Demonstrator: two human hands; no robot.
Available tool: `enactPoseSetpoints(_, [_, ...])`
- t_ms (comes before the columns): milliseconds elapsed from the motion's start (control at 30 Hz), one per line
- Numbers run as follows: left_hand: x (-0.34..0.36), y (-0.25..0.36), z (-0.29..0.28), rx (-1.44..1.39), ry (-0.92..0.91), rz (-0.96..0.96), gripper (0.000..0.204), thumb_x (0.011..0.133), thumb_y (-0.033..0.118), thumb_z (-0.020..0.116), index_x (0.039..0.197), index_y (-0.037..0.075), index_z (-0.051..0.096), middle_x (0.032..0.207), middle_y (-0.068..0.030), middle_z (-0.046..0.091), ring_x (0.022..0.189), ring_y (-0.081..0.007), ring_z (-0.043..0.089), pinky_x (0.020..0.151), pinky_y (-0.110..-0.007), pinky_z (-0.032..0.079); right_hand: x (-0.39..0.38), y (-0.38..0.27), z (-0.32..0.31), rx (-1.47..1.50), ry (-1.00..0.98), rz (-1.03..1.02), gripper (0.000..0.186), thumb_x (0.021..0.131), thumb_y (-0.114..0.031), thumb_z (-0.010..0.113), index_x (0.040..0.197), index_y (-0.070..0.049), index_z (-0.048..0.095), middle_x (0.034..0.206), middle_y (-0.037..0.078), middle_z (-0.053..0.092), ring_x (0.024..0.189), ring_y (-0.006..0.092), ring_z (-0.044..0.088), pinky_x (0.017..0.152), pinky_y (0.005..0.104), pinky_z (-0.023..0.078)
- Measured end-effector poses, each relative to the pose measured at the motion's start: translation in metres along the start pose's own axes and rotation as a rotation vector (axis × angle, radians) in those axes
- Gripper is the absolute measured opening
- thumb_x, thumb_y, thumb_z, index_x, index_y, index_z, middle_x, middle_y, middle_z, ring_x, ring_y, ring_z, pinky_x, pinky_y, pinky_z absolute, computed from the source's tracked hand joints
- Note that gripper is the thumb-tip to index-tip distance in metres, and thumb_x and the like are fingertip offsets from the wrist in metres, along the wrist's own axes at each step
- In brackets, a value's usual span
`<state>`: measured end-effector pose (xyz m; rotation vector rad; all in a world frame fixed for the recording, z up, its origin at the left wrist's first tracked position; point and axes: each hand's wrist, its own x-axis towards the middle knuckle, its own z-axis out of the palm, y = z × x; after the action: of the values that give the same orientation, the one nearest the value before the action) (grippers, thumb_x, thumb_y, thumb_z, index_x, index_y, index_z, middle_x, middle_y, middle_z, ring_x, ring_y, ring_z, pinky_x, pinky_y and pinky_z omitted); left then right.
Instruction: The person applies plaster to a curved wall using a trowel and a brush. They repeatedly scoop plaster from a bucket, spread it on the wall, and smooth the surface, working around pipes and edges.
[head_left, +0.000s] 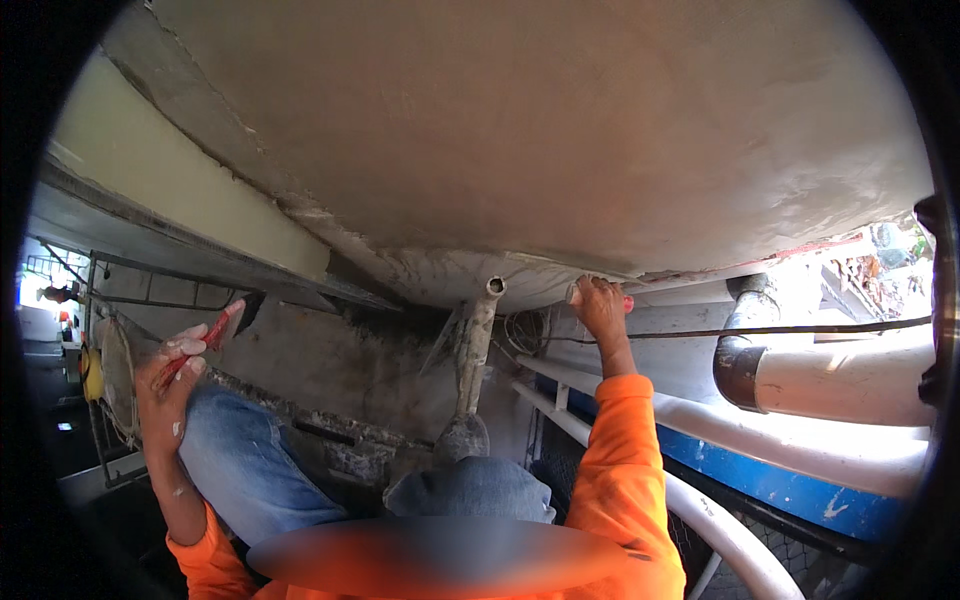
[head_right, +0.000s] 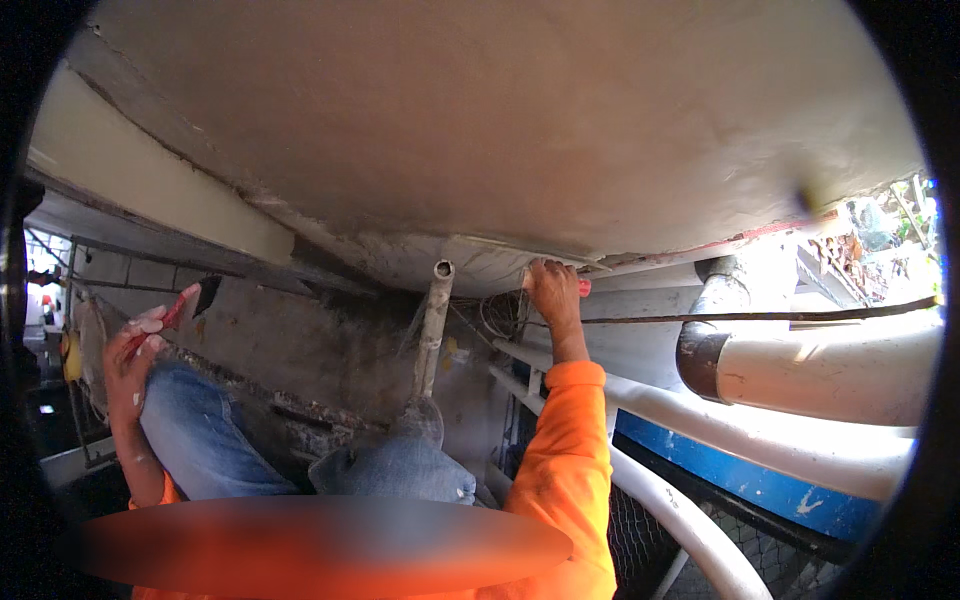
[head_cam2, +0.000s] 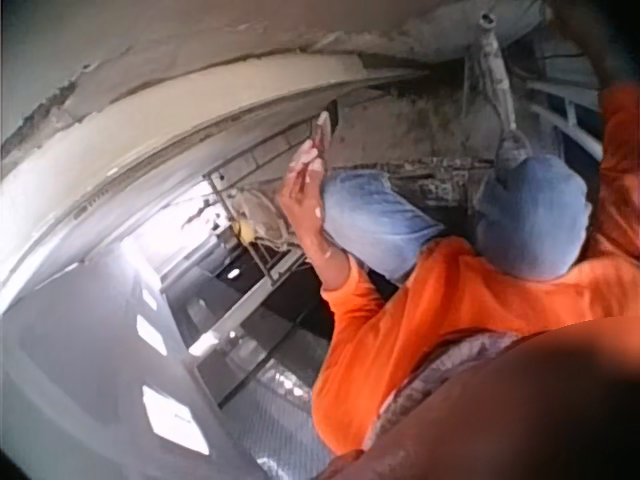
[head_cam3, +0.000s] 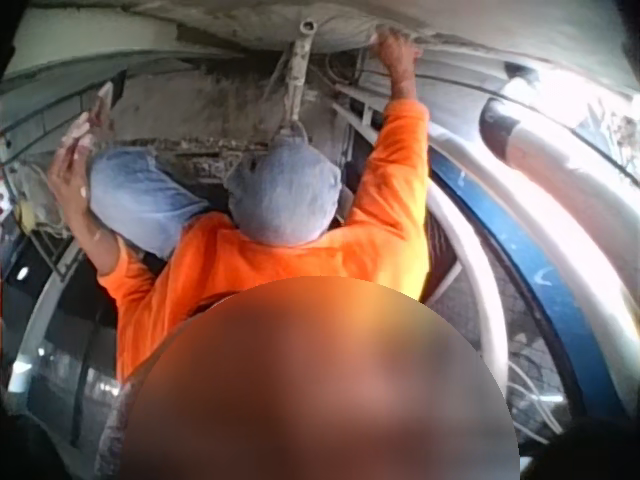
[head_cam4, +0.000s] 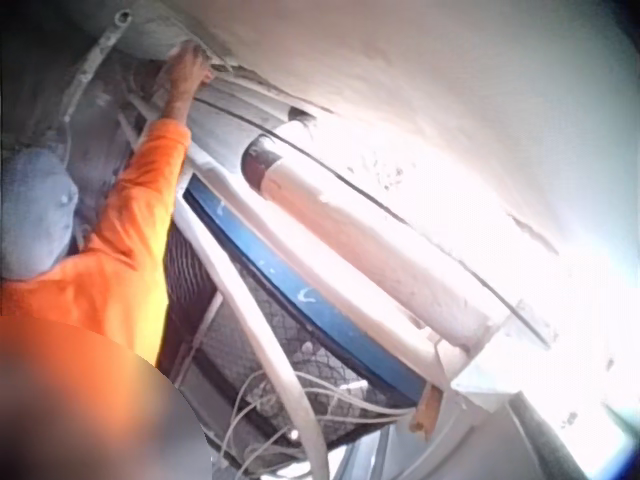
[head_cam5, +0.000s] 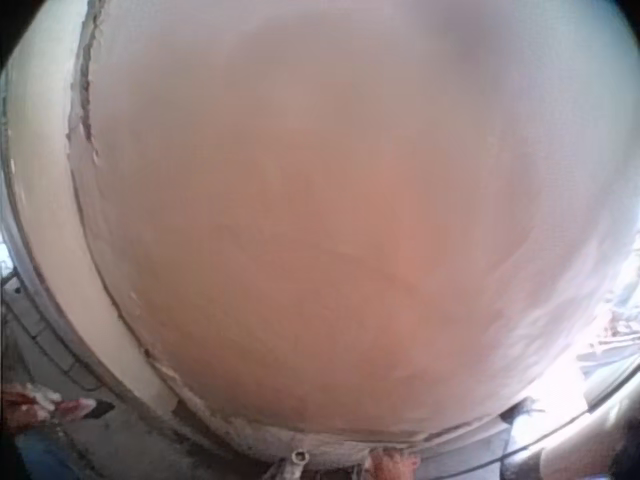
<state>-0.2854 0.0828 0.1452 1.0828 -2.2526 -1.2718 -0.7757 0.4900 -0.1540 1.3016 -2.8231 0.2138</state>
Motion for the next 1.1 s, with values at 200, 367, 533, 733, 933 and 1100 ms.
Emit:
enactPoseSetpoints(200, [0.001, -0.007, -0.001, -0.023, 0.009, -0.029, 0.021, 0.092, 0.009, 0.076, 0.110, -0.001, 0.074, 0.129, -0.0203, 0.071, 0.125, -0.0290, 0.064, 0.112, -0.040, 0.044, 0.019, 0.005, -0.055, 0.063, -0.006, 0.014, 0.027, 0.092, -0.031, 0.067, 0.103, -0.007, 0.067, 0.095, 0.020, 0.072, 0.088, 0.0435, 0.070, 0.081, 0.0545, 0.055])
enactPoseSetpoints(367, [0.003, -0.006, -0.002, 0.007, -0.031, -0.003, 0.022, 0.093, 0.011, 0.076, 0.111, -0.001, 0.074, 0.130, -0.0198, 0.071, 0.125, -0.0295, 0.063, 0.111, -0.040, 0.045, 0.012, -0.009, -0.149, 0.130, 0.230, -0.003, 0.033, 0.081, -0.022, 0.079, 0.107, -0.005, 0.069, 0.097, 0.018, 0.075, 0.091, 0.0414, 0.072, 0.079, 0.0491, 0.059])
enactPoseSetpoints(533, [0.001, -0.005, 0.003, 0.037, -0.010, -0.019, 0.022, 0.094, 0.012, 0.075, 0.112, 0.000, 0.074, 0.130, -0.0173, 0.071, 0.123, -0.0269, 0.065, 0.109, -0.038, 0.046, -0.017, -0.028, -0.176, 0.287, 0.128, -0.141, 0.026, 0.083, -0.024, 0.079, 0.097, -0.006, 0.067, 0.091, 0.018, 0.073, 0.086, 0.0427, 0.071, 0.075, 0.0498, 0.056])
enactPoseSetpoints(733, [-0.004, -0.007, -0.002, 0.054, -0.006, 0.026, 0.022, 0.093, 0.013, 0.074, 0.111, 0.001, 0.073, 0.130, -0.0174, 0.071, 0.123, -0.0261, 0.065, 0.109, -0.038, 0.046, -0.021, -0.022, -0.056, -0.099, -0.106, -0.002, 0.025, 0.089, -0.030, 0.069, 0.099, -0.007, 0.065, 0.090, 0.018, 0.073, 0.085, 0.0425, 0.072, 0.076, 0.0550, 0.057])
enactPoseSetpoints(933, [-0.016, -0.010, -0.012, 0.064, 0.049, -0.028, 0.023, 0.092, 0.012, 0.074, 0.113, 0.002, 0.074, 0.131, -0.0186, 0.071, 0.123, -0.0261, 0.065, 0.108, -0.039, 0.047, 0.000, 0.012, -0.002, -0.193, -0.090, -0.098, 0.025, 0.089, -0.029, 0.070, 0.104, -0.010, 0.063, 0.088, 0.017, 0.073, 0.084, 0.0410, 0.072, 0.078, 0.0562, 0.055])
enactPoseSetpoints(1100, [-0.018, -0.009, -0.012, 0.055, 0.035, 0.026, 0.024, 0.092, 0.013, 0.074, 0.114, 0.003, 0.074, 0.131, -0.0178, 0.071, 0.122, -0.0265, 0.066, 0.108, -0.039, 0.047, 0.020, -0.020, -0.012, -0.169, 0.045, -0.058, 0.024, 0.087, -0.027, 0.075, 0.100, -0.011, 0.064, 0.087, 0.017, 0.072, 0.084, 0.0403, 0.071, 0.076, 0.0554, 0.055])
